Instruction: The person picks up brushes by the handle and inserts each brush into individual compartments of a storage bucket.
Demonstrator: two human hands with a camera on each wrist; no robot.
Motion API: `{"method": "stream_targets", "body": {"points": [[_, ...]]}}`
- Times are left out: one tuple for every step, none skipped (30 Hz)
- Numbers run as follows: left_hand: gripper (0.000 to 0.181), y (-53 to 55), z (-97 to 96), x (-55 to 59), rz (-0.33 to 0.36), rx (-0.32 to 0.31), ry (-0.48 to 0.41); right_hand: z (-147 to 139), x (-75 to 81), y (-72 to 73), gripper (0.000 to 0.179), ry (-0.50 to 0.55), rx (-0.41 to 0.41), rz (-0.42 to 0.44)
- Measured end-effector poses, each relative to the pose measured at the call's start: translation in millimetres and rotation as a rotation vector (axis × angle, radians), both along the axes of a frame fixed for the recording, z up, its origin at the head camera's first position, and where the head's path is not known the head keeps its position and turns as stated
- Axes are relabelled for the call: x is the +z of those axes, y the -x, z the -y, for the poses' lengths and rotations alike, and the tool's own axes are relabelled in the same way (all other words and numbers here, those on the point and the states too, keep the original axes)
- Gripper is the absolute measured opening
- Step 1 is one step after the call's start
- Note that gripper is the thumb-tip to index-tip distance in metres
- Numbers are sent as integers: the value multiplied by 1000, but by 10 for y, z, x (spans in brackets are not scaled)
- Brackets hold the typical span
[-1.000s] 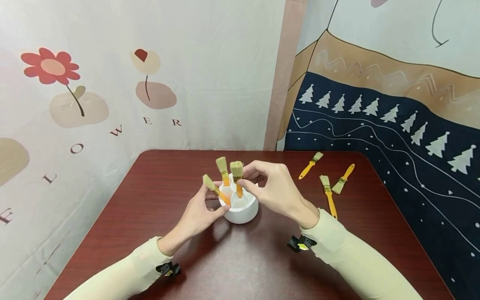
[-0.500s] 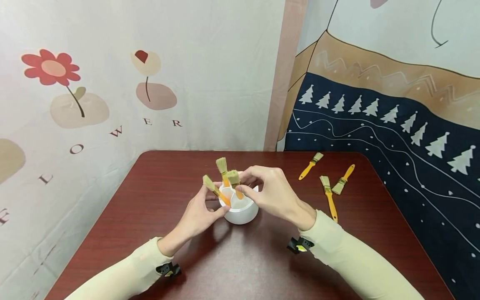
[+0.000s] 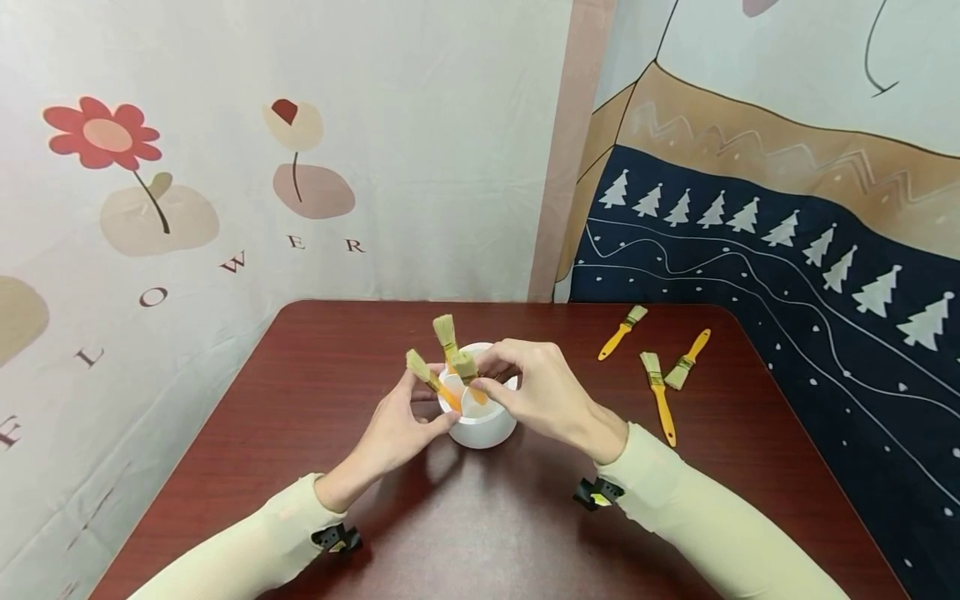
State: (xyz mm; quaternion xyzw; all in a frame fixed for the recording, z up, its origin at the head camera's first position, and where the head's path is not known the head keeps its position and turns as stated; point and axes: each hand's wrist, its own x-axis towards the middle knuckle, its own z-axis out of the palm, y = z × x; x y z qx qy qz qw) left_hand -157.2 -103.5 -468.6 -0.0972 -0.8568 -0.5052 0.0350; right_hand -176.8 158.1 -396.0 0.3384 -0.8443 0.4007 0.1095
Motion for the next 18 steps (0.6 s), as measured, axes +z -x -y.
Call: {"method": "stream_targets", "body": {"points": [[71,0,1,0,2,-1,1,2,-7,0,26,-1,2,-3],[71,0,1,0,3,-1,2,4,-14,1,26,0,6,-7],[71,1,1,1,5,1,6,7,-21,1,27,1,10,-10],[71,2,2,-1,5,0,6,10,-28,3,27,3,14,-14],[71,2,2,2,3,0,6,11,-36,4,28,6,19,-16],[71,3,2,3,2,-1,8,14,-40,6,28,7,22,-18],[70,4,3,1,1,-1,10,16,-43,7,28,9,25,-20],[71,4,2,2,-1,-3,10,17,-49,9,28,10,28,-22],[71,5,2,1,-3,-4,11,17,-53,10,28,10,31,-23],[71,6,3,0,-3,-6,11,17,-58,11,28,9,32,-26],[71,5,2,1,-3,-7,11,16,-63,11,28,6,33,-27],[72,5,3,0,-2,-9,12,15,-67,11,28,2,32,-30],[72,4,3,-2,-5,-12,13,12,-75,12,28,-2,33,-33],[72,2,2,0,-4,-13,12,11,-83,13,29,-7,33,-38],[73,1,2,0,0,-13,11,12,-85,14,29,-13,32,-41],[73,0,3,0,3,-14,11,14,-88,15,29,-19,32,-47],[73,-3,4,1,6,-14,9,15,-92,17,29,-23,34,-51],[74,-5,3,2,8,-13,9,17,-94,18,29,-28,36,-55]]}}
